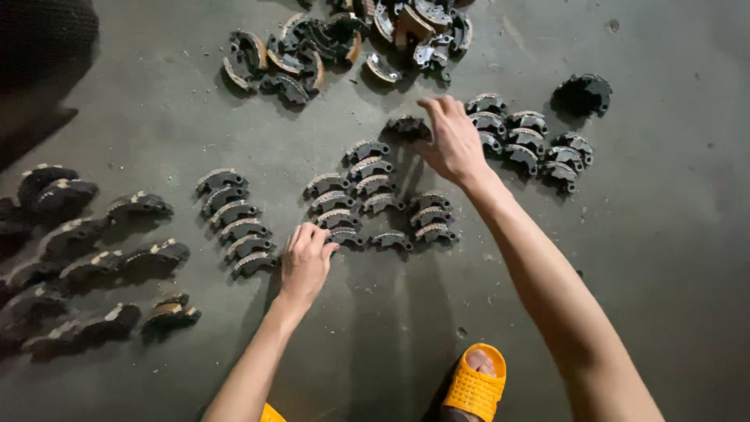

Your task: Sorting and organizing motorcycle drum brake shoes on the floor.

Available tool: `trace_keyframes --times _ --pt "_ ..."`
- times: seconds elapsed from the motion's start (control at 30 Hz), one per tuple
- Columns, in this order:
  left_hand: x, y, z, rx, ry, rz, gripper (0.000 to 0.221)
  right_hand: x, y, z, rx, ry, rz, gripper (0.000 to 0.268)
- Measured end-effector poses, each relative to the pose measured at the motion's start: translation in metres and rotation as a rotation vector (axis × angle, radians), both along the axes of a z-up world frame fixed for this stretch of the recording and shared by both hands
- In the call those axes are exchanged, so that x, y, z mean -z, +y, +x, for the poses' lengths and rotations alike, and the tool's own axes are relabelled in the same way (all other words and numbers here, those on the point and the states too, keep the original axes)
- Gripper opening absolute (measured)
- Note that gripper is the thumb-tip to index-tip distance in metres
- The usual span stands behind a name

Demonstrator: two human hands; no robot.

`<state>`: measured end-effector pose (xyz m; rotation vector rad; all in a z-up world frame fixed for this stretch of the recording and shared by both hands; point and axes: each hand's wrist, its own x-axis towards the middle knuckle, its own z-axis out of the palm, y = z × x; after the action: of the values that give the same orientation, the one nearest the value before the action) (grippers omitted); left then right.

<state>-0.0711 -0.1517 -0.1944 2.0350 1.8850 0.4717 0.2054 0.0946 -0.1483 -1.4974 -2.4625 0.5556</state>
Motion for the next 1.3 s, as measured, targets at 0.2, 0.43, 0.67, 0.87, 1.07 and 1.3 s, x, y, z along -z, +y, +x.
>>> trace_keyframes --times 0.2,0.43,0.67,0.87,1.07,1.3 --pt "-0.009 0.000 0.000 -0.010 -0.026 0.013 0.029 0.005 -0.067 0.080 0.113 0.293 0.167 0.036" --pt "-0.011 0.001 0.003 0.007 -0.034 0.018 0.028 0.020 -0.121 0.122 0.238 0.307 0.112 0.016" --pt "-0.021 0.002 0.001 -0.018 -0.072 -0.006 0.026 0.018 -0.156 0.084 0.106 0.393 0.007 0.024" --pt "-0.009 -0.003 -0.005 -0.030 -0.047 -0.066 0.033 0.006 -0.172 0.028 -0.179 0.318 0.240 0.025" --pt "-0.012 0.000 -0.003 -0.027 -0.059 -0.081 0.037 0.033 -0.183 -0.002 -0.300 -0.113 0.104 0.048" --pt "0.014 -0.001 -0.001 -0.024 -0.088 -0.055 0.028 0.012 -0.183 -0.007 -0.217 -0.093 -0.075 0.037"
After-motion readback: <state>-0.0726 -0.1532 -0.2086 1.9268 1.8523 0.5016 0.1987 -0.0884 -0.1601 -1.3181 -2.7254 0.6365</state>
